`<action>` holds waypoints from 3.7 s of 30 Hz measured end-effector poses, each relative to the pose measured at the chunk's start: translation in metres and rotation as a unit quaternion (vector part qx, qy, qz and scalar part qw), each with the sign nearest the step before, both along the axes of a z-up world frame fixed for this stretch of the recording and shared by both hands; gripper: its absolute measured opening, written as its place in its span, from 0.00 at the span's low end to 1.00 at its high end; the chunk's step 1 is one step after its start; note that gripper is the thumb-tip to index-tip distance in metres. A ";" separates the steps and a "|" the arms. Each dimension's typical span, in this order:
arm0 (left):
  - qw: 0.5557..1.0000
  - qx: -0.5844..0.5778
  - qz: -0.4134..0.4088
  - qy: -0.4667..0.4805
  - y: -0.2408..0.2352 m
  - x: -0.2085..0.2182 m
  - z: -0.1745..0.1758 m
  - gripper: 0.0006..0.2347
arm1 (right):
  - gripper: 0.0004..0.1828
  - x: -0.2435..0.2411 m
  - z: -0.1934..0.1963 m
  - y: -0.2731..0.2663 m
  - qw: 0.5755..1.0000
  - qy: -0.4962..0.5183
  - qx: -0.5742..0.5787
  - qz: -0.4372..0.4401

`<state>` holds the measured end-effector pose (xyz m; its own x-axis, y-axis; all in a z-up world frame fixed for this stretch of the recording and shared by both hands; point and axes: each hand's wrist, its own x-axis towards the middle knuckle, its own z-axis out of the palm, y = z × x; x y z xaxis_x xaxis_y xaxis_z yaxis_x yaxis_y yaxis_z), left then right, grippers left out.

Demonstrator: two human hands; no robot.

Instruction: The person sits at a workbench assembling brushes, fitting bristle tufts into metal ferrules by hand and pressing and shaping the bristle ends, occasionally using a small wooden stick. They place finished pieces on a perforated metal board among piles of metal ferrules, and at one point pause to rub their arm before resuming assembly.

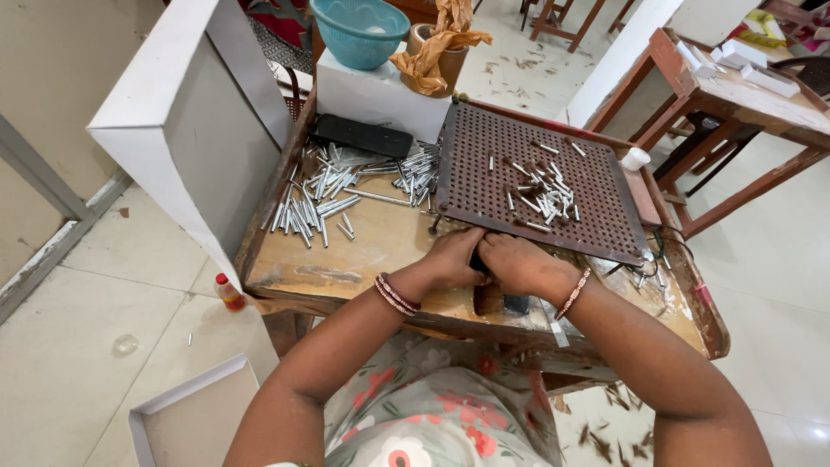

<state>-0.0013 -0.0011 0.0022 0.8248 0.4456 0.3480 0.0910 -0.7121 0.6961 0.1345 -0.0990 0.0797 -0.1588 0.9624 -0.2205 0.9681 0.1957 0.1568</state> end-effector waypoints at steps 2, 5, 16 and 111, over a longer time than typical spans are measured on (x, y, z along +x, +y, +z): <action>1.000 -0.002 -0.003 -0.004 -0.001 -0.001 0.002 0.40 | 0.19 0.001 -0.001 0.001 1.000 -0.003 -0.002 0.005; 1.000 -0.002 -0.007 -0.008 0.001 0.000 -0.001 0.40 | 0.21 -0.004 0.003 0.000 1.000 -0.004 -0.006 0.003; 1.000 0.002 -0.004 -0.004 0.004 0.004 -0.007 0.42 | 0.21 0.004 -0.007 -0.001 1.000 -0.008 0.007 0.012; 0.840 -0.445 -0.038 -0.309 -0.078 0.023 -0.027 0.33 | 0.31 -0.018 -0.071 -0.084 0.384 0.889 0.221 -0.116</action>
